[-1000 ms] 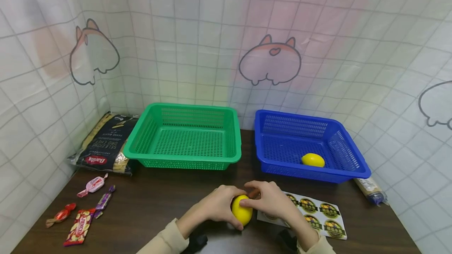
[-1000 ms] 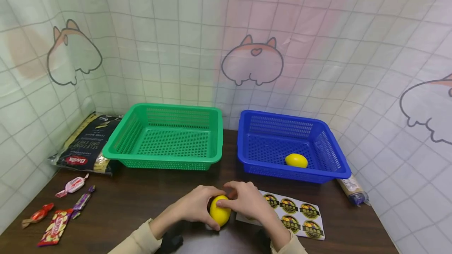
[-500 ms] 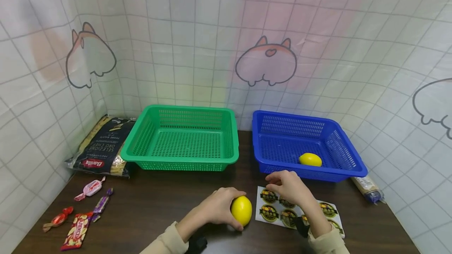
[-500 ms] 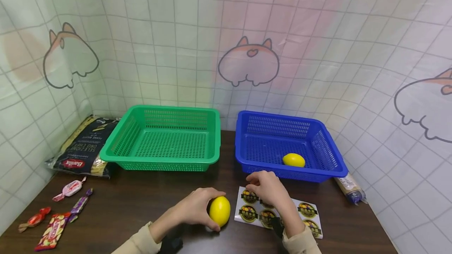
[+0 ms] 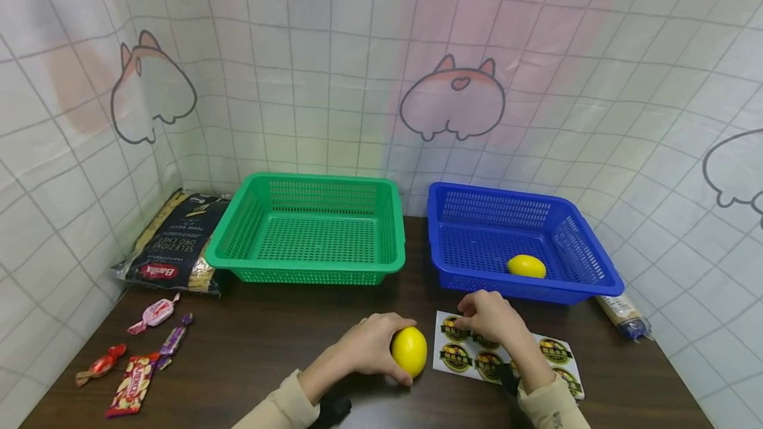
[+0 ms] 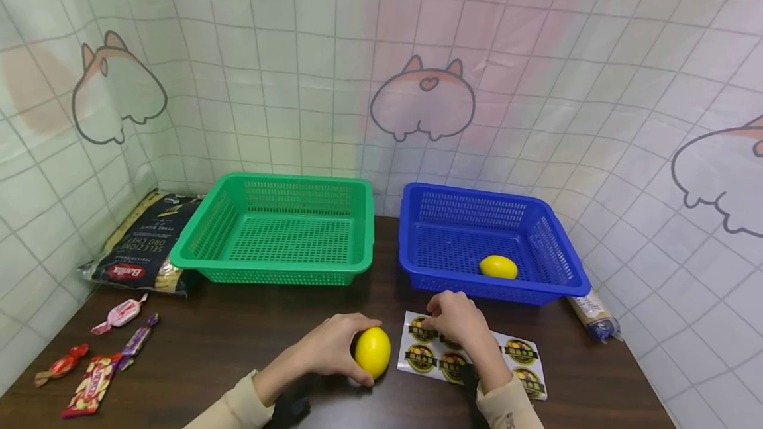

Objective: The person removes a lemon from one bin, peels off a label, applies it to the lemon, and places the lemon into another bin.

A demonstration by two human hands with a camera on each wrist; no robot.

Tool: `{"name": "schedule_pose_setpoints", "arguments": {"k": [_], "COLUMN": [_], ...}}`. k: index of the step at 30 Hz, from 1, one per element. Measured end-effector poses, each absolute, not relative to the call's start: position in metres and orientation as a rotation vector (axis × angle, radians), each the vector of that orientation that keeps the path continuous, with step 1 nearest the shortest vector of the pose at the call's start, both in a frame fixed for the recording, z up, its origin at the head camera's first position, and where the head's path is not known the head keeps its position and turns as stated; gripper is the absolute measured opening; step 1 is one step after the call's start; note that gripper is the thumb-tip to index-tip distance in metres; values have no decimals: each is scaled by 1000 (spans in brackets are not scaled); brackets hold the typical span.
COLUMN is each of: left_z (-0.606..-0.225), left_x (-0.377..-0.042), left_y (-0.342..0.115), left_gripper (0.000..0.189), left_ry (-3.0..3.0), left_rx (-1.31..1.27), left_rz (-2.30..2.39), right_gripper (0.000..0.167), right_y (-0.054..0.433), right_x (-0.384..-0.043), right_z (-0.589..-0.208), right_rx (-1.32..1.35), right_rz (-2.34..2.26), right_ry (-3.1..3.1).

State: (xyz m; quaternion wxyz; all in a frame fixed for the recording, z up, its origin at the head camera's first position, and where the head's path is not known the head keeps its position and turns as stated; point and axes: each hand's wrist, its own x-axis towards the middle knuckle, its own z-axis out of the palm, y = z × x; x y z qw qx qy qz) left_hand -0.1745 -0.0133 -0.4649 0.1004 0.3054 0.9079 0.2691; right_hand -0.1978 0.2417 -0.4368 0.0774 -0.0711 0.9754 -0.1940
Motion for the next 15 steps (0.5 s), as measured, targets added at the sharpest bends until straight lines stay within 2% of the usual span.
{"name": "schedule_pose_setpoints", "arguments": {"k": [7,15], "left_z": [-465,-463], "left_x": [-175,-174], "left_y": [-13,-14], "left_gripper": [88,88], "left_ry": [2683,2673], "left_rx": [900,895], "left_rz": [793,791], "right_gripper": [32,22], "right_y": [238,234], "right_x": [-199,-199], "right_z": [-438,-447], "right_rx": [-231,-251], "right_rz": [-596,-621], "right_ry": [2910,2900]}}
